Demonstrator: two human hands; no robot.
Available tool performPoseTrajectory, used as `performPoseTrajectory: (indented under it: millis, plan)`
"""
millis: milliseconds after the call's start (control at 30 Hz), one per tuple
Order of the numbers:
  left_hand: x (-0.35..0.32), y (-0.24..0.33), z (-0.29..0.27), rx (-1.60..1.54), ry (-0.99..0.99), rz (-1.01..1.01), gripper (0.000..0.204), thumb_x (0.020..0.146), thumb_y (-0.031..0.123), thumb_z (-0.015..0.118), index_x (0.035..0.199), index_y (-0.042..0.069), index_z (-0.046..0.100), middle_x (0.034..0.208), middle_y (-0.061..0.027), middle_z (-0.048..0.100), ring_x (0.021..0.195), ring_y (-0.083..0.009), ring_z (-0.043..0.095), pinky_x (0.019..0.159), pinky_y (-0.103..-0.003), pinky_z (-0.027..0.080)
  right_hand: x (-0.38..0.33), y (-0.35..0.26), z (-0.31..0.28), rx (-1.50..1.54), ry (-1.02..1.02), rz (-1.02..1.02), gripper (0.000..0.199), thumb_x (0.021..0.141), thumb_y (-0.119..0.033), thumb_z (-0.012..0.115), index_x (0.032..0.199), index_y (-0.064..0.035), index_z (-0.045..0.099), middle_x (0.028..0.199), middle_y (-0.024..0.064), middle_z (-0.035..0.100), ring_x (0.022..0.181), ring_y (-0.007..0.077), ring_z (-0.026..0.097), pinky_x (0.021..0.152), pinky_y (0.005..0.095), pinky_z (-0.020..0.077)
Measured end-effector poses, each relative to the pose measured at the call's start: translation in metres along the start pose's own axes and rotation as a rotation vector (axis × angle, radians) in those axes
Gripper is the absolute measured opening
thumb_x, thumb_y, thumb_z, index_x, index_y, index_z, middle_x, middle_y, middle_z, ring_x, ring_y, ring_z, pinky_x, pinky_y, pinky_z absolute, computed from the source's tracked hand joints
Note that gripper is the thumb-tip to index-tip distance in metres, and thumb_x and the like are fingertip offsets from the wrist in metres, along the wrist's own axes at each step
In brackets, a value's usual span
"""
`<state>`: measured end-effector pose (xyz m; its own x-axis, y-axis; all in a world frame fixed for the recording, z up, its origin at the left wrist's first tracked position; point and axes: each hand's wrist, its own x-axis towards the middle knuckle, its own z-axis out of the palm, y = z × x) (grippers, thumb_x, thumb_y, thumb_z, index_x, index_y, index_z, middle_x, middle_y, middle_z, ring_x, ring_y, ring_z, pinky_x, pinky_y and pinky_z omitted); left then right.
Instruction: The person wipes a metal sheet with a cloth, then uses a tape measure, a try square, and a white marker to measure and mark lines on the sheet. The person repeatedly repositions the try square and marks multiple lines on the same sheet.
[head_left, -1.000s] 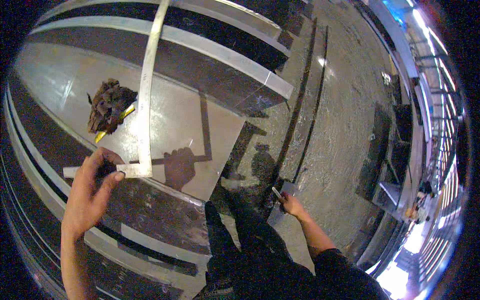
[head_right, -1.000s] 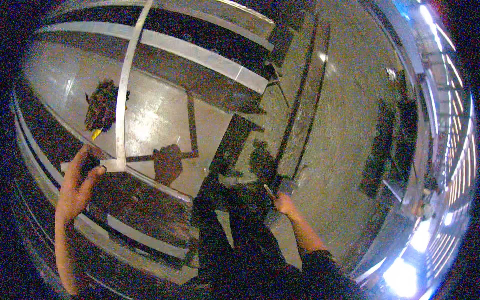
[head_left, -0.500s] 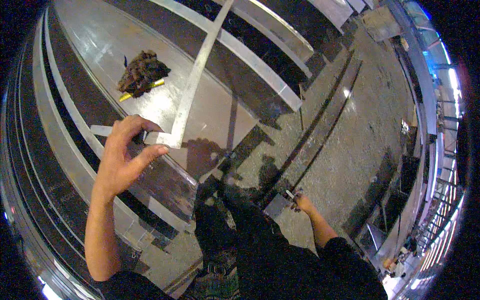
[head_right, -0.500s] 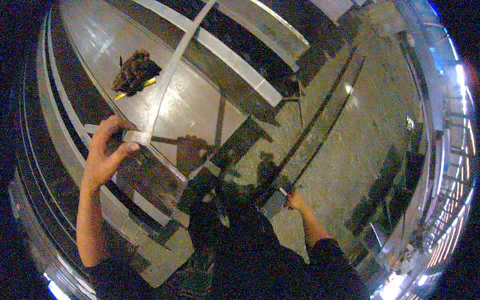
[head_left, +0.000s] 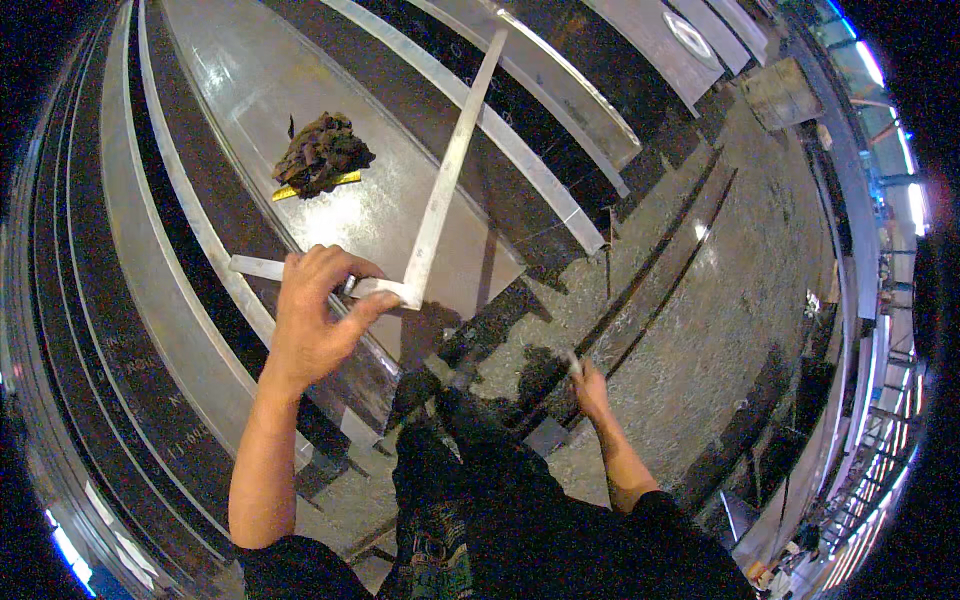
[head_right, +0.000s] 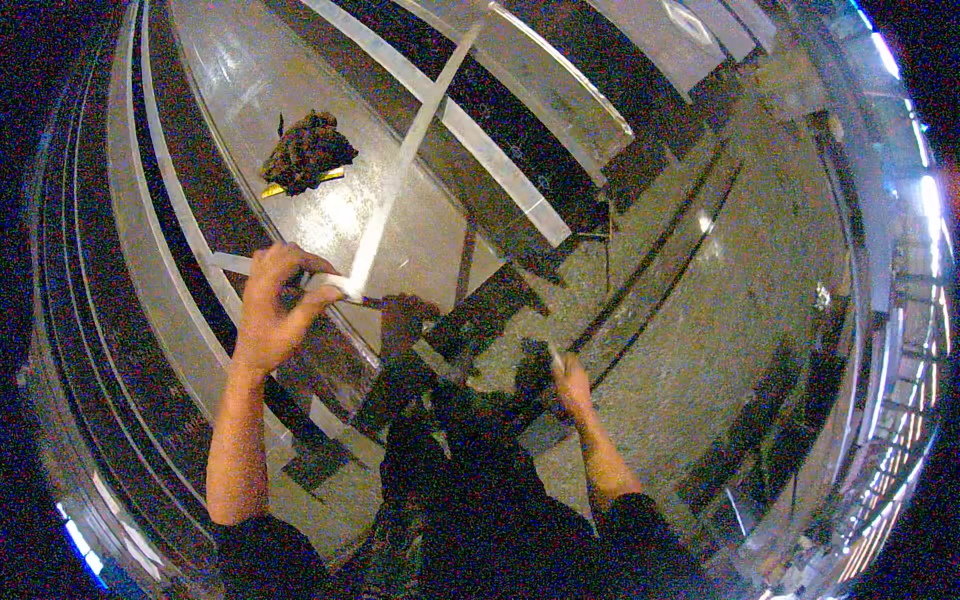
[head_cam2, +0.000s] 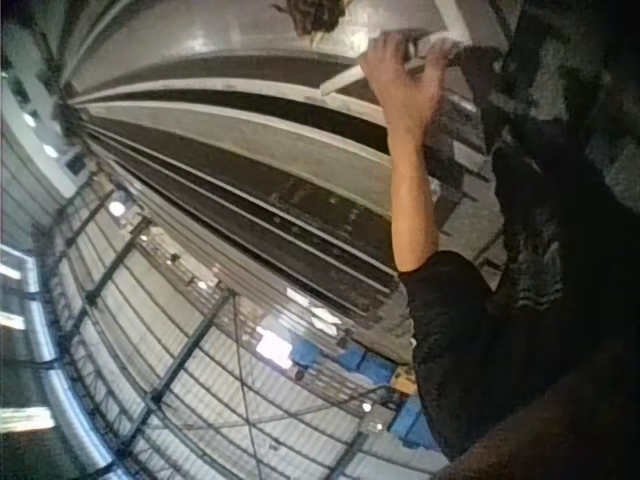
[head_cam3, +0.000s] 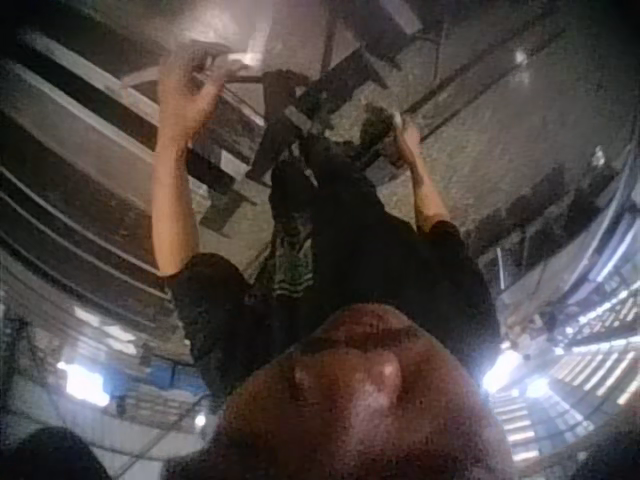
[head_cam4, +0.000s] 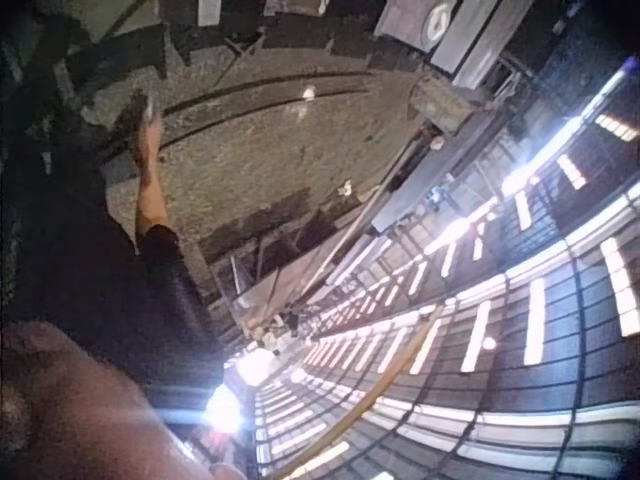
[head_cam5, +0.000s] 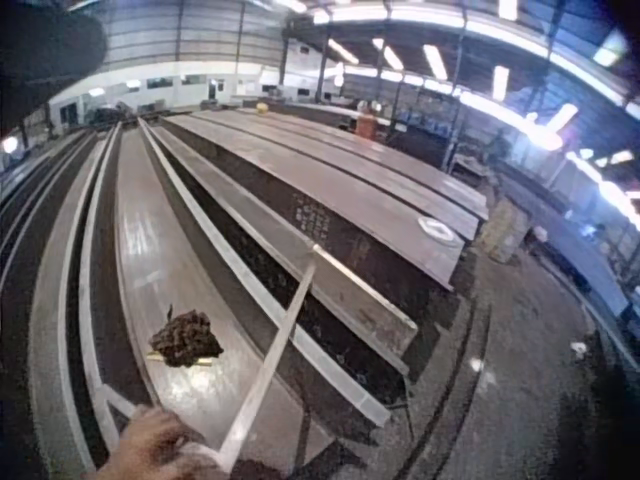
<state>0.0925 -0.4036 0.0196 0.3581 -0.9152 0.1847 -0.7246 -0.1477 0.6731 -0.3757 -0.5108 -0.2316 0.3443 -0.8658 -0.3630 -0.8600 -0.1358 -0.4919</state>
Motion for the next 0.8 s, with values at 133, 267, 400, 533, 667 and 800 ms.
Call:
performPoseTrajectory:
  millis: [133,267,400,533,667,800]
  plan:
    - [-0.008,-0.023,0.028,0.19,-0.094,0.084,0.032,0.076,0.035,0.073,0.084,0.006,0.064,0.081,-0.009,0.058,0.083,-0.0286,0.052,0.081,-0.039,0.037,0.044,-0.112,-0.054,0.138,0.395,-0.169,0.03,0.083,-0.024,0.07,0.099,-0.0022,0.055,0.082,0.0116,0.057,0.073,0.0261,0.055,0.069,0.0395,0.0459]
    - [-0.019,-0.039,0.04,0.339,-0.107,0.092,0.031,0.079,0.035,0.07,0.084,0.005,0.064,0.083,-0.0092,0.059,0.085,-0.0288,0.053,0.082,-0.041,0.037,0.068,-0.197,-0.094,-0.005,0.621,-0.302,0.056,0.074,-0.034,0.079,0.112,-0.0025,0.053,0.109,0.0182,0.055,0.102,0.0342,0.055,0.085,0.0411,0.0464]
    - [-0.026,-0.027,0.017,0.335,-0.123,0.052,0.03,0.079,0.033,0.069,0.083,0.004,0.062,0.083,-0.0105,0.058,0.086,-0.0303,0.052,0.084,-0.042,0.038,0.08,-0.279,-0.106,-0.187,0.735,-0.318,0.065,0.067,-0.039,0.083,0.114,-0.0058,0.053,0.113,0.0156,0.049,0.108,0.0349,0.052,0.086,0.0447,0.0471]
    - [-0.033,-0.04,0.008,0.378,-0.057,0.094,0.03,0.079,0.031,0.07,0.079,0.003,0.06,0.079,-0.0109,0.056,0.084,-0.0307,0.051,0.084,-0.042,0.038,0.094,-0.285,-0.108,-0.222,0.814,-0.261,0.068,0.065,-0.042,0.083,0.117,-0.0096,0.053,0.113,0.016,0.049,0.107,0.037,0.053,0.085,0.0467,0.0486]
    - [-0.036,-0.05,0.009,0.353,-0.027,0.09,0.029,0.078,0.029,0.07,0.074,0.003,0.058,0.076,-0.0107,0.055,0.08,-0.03,0.05,0.079,-0.041,0.038,0.093,-0.288,-0.105,-0.223,0.867,-0.245,0.067,0.064,-0.042,0.083,0.116,-0.0108,0.055,0.113,0.0168,0.05,0.104,0.0369,0.055,0.082,0.0471,0.0492]
    - [-0.037,-0.05,0.008,0.327,-0.004,0.086,0.029,0.078,0.029,0.07,0.071,0.004,0.057,0.073,-0.0103,0.054,0.076,-0.0294,0.05,0.074,-0.04,0.036,0.095,-0.293,-0.102,-0.224,0.856,-0.31,0.064,0.065,-0.041,0.084,0.114,-0.0111,0.056,0.112,0.0159,0.05,0.102,0.0363,0.056,0.082,0.0469,0.0484]
